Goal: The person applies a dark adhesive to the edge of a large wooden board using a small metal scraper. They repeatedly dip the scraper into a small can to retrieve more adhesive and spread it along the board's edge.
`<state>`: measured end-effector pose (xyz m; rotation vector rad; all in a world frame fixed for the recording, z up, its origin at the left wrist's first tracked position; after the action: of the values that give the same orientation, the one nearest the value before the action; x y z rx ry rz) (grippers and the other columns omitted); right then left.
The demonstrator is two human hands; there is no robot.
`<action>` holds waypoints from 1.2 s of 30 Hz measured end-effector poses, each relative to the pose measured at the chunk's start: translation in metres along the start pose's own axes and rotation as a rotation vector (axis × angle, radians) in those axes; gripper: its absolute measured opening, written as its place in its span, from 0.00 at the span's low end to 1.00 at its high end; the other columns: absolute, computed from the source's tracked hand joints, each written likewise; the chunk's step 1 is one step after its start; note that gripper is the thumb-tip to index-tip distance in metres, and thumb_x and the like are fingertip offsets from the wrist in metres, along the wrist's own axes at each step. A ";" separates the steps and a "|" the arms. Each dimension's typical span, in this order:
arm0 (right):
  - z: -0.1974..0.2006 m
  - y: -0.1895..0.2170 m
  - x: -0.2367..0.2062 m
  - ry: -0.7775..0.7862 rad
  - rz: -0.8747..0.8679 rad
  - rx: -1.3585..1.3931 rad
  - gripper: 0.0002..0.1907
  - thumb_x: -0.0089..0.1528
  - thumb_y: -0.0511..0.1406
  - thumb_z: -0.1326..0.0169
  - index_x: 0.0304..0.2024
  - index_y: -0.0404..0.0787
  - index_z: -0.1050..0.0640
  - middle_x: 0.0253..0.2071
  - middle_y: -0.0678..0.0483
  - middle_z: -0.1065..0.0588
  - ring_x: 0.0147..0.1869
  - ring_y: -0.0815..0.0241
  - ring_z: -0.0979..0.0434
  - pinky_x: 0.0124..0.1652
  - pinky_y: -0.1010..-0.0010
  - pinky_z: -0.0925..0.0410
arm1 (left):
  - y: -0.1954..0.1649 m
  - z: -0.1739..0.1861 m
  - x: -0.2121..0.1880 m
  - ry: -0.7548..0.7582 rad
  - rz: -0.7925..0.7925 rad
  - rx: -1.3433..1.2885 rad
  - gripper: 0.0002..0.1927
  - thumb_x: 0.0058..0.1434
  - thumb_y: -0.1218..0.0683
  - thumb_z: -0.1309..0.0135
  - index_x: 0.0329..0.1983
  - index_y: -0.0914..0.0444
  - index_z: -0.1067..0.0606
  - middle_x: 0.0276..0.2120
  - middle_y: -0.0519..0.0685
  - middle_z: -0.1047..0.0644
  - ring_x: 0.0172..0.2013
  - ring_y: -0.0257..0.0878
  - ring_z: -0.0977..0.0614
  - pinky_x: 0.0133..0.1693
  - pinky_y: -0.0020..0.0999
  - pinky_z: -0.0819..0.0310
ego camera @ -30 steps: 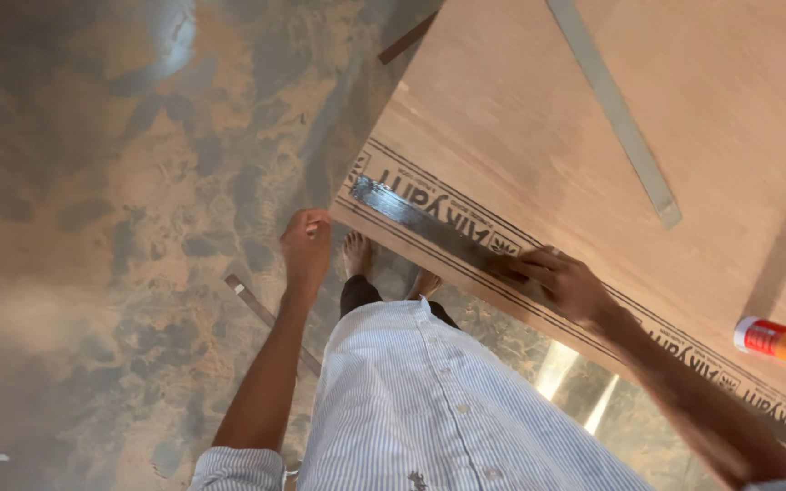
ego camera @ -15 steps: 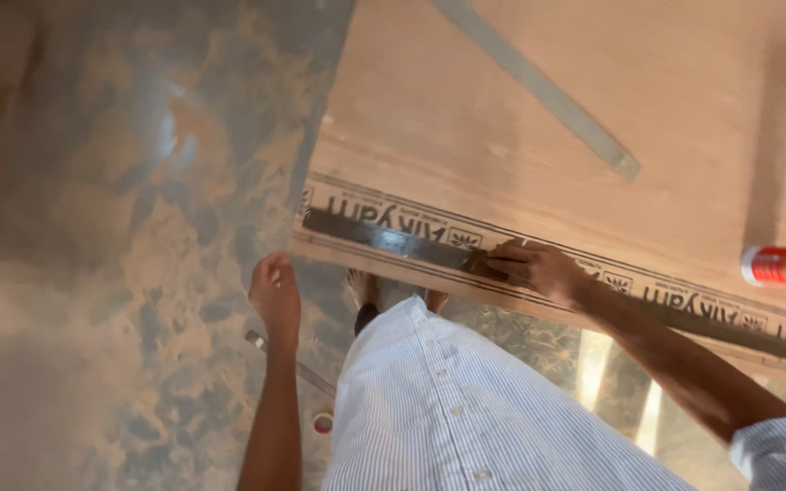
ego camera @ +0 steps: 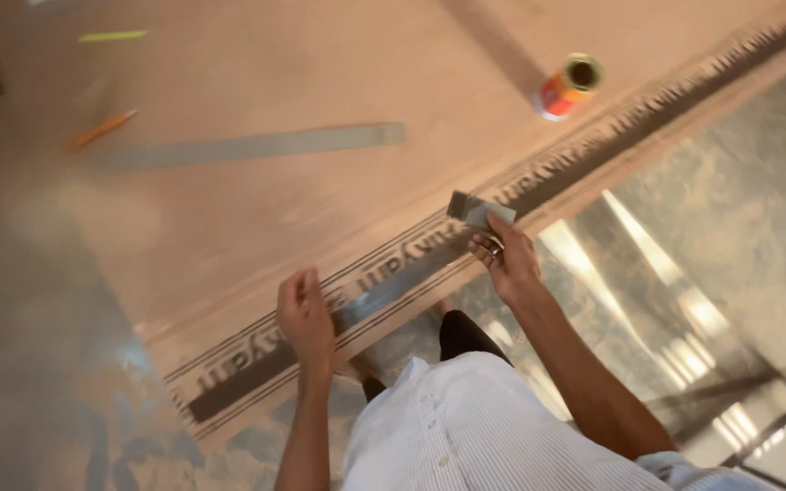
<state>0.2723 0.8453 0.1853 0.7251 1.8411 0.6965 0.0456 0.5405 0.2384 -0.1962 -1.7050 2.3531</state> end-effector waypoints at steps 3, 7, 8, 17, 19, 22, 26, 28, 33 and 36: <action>0.065 0.032 0.033 -0.121 -0.103 0.311 0.10 0.66 0.36 0.39 0.37 0.36 0.24 0.31 0.54 0.24 0.33 0.62 0.24 0.38 0.71 0.23 | -0.052 -0.113 0.016 0.163 -0.135 -0.073 0.16 0.70 0.49 0.45 0.50 0.66 0.21 0.44 0.53 0.18 0.43 0.41 0.17 0.48 0.35 0.22; 0.133 0.107 0.097 0.037 0.012 0.469 0.10 0.64 0.36 0.37 0.39 0.37 0.24 0.32 0.54 0.25 0.34 0.62 0.23 0.38 0.70 0.23 | -0.109 -0.297 0.019 0.366 -0.327 -0.117 0.18 0.68 0.50 0.41 0.54 0.67 0.24 0.49 0.55 0.19 0.51 0.44 0.17 0.54 0.38 0.23; 0.147 0.133 0.120 0.026 0.017 0.480 0.10 0.64 0.36 0.37 0.40 0.37 0.24 0.33 0.54 0.24 0.34 0.61 0.23 0.38 0.71 0.23 | -0.127 -0.350 0.027 0.386 -0.365 -0.150 0.20 0.66 0.51 0.39 0.55 0.67 0.25 0.50 0.56 0.20 0.51 0.45 0.17 0.54 0.39 0.23; 0.322 0.267 0.155 -0.154 0.058 0.386 0.05 0.65 0.35 0.40 0.42 0.42 0.22 0.37 0.56 0.22 0.37 0.63 0.22 0.38 0.71 0.24 | -0.217 -0.644 0.022 0.512 -0.466 0.091 0.61 0.43 0.53 0.23 0.71 0.77 0.50 0.64 0.71 0.37 0.63 0.61 0.33 0.63 0.47 0.38; 0.353 0.272 0.156 -0.188 0.075 0.398 0.05 0.66 0.35 0.42 0.42 0.42 0.22 0.37 0.56 0.21 0.38 0.63 0.21 0.39 0.71 0.24 | -0.226 -0.663 0.022 0.424 -0.524 -0.018 0.62 0.43 0.56 0.24 0.72 0.78 0.52 0.63 0.72 0.36 0.63 0.63 0.32 0.62 0.48 0.37; 0.389 0.260 0.149 -0.287 0.063 0.420 0.06 0.67 0.35 0.42 0.44 0.40 0.22 0.37 0.55 0.21 0.38 0.63 0.21 0.41 0.72 0.24 | -0.212 -0.674 0.029 0.474 -0.363 -0.102 0.53 0.50 0.55 0.32 0.73 0.73 0.48 0.55 0.60 0.24 0.57 0.53 0.20 0.61 0.42 0.28; 0.401 0.235 0.133 -0.311 0.006 0.470 0.07 0.67 0.35 0.40 0.44 0.39 0.22 0.37 0.55 0.21 0.38 0.63 0.21 0.42 0.73 0.24 | -0.208 -0.651 0.021 0.417 -0.392 -0.056 0.48 0.50 0.54 0.29 0.68 0.71 0.42 0.51 0.59 0.21 0.53 0.51 0.18 0.57 0.43 0.24; 0.396 0.226 0.123 -0.325 -0.016 0.450 0.07 0.66 0.35 0.40 0.44 0.39 0.22 0.37 0.55 0.21 0.38 0.64 0.21 0.42 0.73 0.24 | -0.213 -0.631 0.009 0.381 -0.416 -0.087 0.48 0.49 0.53 0.27 0.67 0.70 0.42 0.51 0.59 0.21 0.53 0.50 0.17 0.58 0.45 0.23; 0.371 0.211 0.098 -0.253 0.027 0.379 0.06 0.66 0.36 0.40 0.39 0.42 0.23 0.36 0.55 0.21 0.37 0.62 0.21 0.42 0.70 0.24 | -0.205 -0.540 -0.064 0.405 -0.422 -0.210 0.52 0.49 0.51 0.26 0.70 0.68 0.45 0.56 0.61 0.24 0.57 0.50 0.19 0.59 0.46 0.20; 0.357 0.190 0.075 -0.171 0.054 0.354 0.05 0.67 0.36 0.41 0.41 0.41 0.21 0.37 0.55 0.21 0.37 0.63 0.22 0.42 0.70 0.24 | -0.175 -0.468 -0.130 0.406 -0.361 -0.199 0.54 0.47 0.53 0.25 0.70 0.68 0.45 0.57 0.62 0.25 0.57 0.51 0.19 0.60 0.47 0.21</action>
<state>0.6126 1.0749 0.1606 1.0344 1.8101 0.3314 0.3018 0.9884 0.2538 -0.3410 -1.6097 1.7473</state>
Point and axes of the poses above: each hand's wrist, its own x-axis towards the middle knuckle, its own z-axis out of the back of the hand, y = z × x, the point moved 7 cm from there along x, towards the middle knuckle
